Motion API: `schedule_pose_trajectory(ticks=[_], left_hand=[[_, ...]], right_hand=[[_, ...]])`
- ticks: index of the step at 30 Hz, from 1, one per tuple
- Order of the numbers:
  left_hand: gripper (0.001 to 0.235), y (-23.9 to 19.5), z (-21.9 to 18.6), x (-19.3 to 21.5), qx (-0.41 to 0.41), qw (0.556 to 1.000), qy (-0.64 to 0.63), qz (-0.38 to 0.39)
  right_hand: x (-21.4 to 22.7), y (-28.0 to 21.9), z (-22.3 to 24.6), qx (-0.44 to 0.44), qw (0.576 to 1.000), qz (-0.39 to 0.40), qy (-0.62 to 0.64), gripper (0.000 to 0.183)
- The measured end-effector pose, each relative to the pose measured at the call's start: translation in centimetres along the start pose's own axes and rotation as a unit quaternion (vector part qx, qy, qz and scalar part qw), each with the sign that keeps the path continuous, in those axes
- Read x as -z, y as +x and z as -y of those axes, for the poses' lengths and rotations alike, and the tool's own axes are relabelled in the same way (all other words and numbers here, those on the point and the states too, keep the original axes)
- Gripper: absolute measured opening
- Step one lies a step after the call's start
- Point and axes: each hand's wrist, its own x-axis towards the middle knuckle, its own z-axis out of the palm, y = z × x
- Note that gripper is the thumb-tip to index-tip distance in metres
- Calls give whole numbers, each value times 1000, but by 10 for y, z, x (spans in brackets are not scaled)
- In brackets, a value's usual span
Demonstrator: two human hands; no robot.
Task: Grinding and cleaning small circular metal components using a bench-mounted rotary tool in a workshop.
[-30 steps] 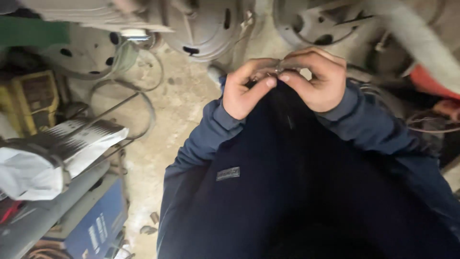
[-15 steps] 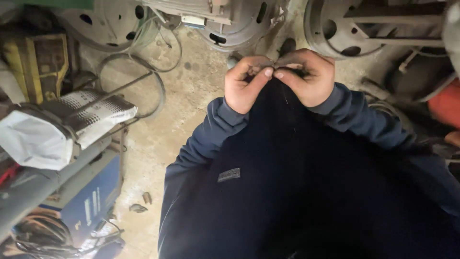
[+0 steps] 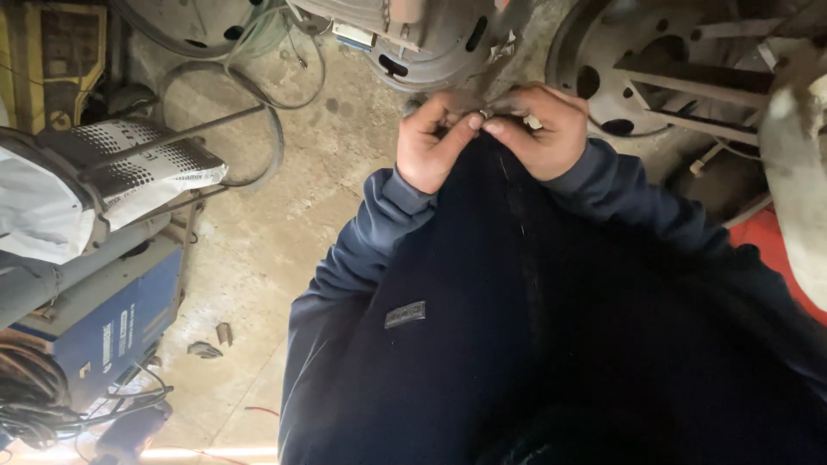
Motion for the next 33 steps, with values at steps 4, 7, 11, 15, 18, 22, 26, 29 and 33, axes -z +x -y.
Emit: schedule_pose_trajectory(ticks=[4, 7, 11, 15, 18, 22, 26, 29, 33], left_hand=[[7, 3, -3, -2, -20, 997, 73, 1], [8, 3, 8, -3, -1, 996, 85, -23], [17, 6, -22, -5, 6, 973, 228, -10], [26, 11, -31, -3, -16, 960, 277, 21], [23, 11, -6, 2, 11, 977, 214, 9], [22, 15, 10, -8, -37, 990, 131, -43], [20, 16, 46, -4, 22, 998, -34, -38], [24, 22, 59, -3, 41, 994, -86, -49], [21, 30, 72, 3, 39, 992, -115, -17]], right_hand=[[-2, -1, -13, 14, 999, -10, -26, 25], [-9, -3, -16, -19, 999, -41, 24, 25], [-5, 2, -13, -40, 998, -56, 3, 23], [0, 5, -7, 5, 995, -58, -85, 20], [-2, 6, -5, 50, 988, -57, -132, 19], [-5, 7, -8, 60, 986, -60, -140, 19], [0, 11, -8, 91, 974, -62, -199, 22], [-1, 15, -13, 126, 960, -69, -242, 22], [-1, 19, -25, 140, 962, -86, -218, 20]])
